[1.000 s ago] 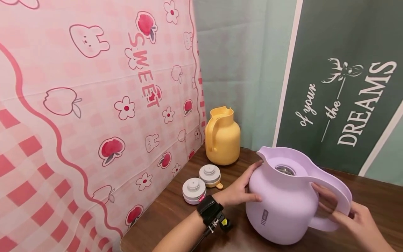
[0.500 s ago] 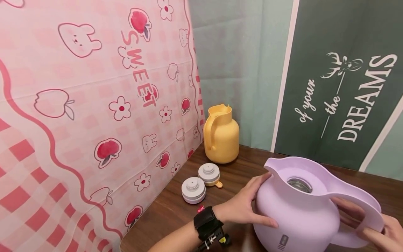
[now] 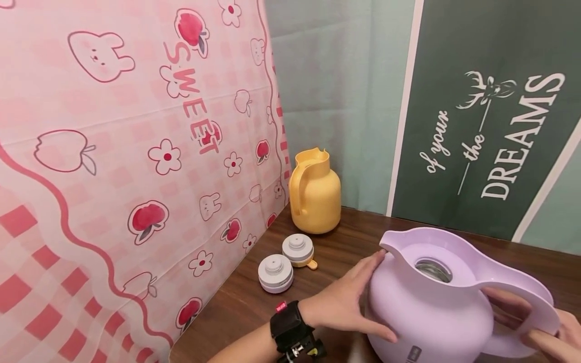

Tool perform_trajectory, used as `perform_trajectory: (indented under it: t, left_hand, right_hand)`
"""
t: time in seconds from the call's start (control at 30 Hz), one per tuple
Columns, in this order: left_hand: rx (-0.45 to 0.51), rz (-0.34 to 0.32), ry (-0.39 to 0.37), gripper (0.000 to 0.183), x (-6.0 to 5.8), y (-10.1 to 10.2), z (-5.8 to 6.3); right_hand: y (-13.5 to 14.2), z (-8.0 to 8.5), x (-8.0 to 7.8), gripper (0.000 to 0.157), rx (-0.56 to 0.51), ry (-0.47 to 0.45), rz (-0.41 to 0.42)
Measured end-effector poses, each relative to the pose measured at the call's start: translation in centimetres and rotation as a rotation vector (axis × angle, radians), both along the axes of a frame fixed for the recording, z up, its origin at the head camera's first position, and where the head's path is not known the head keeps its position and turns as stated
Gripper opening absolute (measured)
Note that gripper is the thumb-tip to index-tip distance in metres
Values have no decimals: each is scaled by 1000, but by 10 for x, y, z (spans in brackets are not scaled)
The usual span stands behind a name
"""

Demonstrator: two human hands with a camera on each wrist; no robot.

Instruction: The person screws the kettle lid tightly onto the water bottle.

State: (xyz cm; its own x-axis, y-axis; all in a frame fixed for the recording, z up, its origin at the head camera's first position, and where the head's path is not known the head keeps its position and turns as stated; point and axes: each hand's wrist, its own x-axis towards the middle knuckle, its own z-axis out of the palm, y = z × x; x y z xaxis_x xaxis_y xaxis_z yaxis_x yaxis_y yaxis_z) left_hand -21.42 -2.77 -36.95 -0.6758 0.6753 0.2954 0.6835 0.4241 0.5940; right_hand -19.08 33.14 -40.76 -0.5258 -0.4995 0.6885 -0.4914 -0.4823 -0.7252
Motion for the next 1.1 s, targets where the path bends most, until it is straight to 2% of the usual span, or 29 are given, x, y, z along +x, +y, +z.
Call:
perform_trajectory:
  t: [0.1,0.17,0.23,0.27,0.37,0.43,0.5,0.57,0.63,0.73,0.83,0.9,1.1]
  left_hand:
    - [-102,73,105,125,-4,-22,5]
    - [-120,126,149,124,-8,-40,8]
    - [-116,164,163,121,-14,-60,9]
    - [-97,168,138,119,-16,-70,10]
    - [-69,172,61,116,-24,-97,8]
    - [-58,176,17,116,-28,-113,5]
    - [-76,208,5,116,-31,-128,0]
    - [-95,252,-1,118,-33,-141,-7]
    - [-90,283,-49,120,-34,-153,-14]
    - [-67,314,-157,123,-36,-169,-25]
    - [-60,325,-254,124,-37,-181,-33]
    - [-78,325,-283,121,-38,-187,-39]
    - [-132,337,-264,107,-44,-197,-56]
  right_hand:
    - [2,-2,-4,94,17,-15,79]
    - [5,-5,-5,96,43,-26,57]
    - [6,-5,-5,96,50,5,17]
    - [4,-3,-4,96,47,21,-2]
    - [3,-1,-1,96,66,54,-129]
    - [1,0,2,95,59,44,-187]
    - [3,-2,3,96,82,32,-227]
    - [0,2,3,95,68,37,-184]
    - [-4,6,3,95,56,47,-130]
    - [-8,13,3,95,42,67,-47]
    - [-7,13,2,95,50,67,-43]
    - [-3,8,1,96,64,56,-71]
    - [10,-7,2,96,106,0,-266]
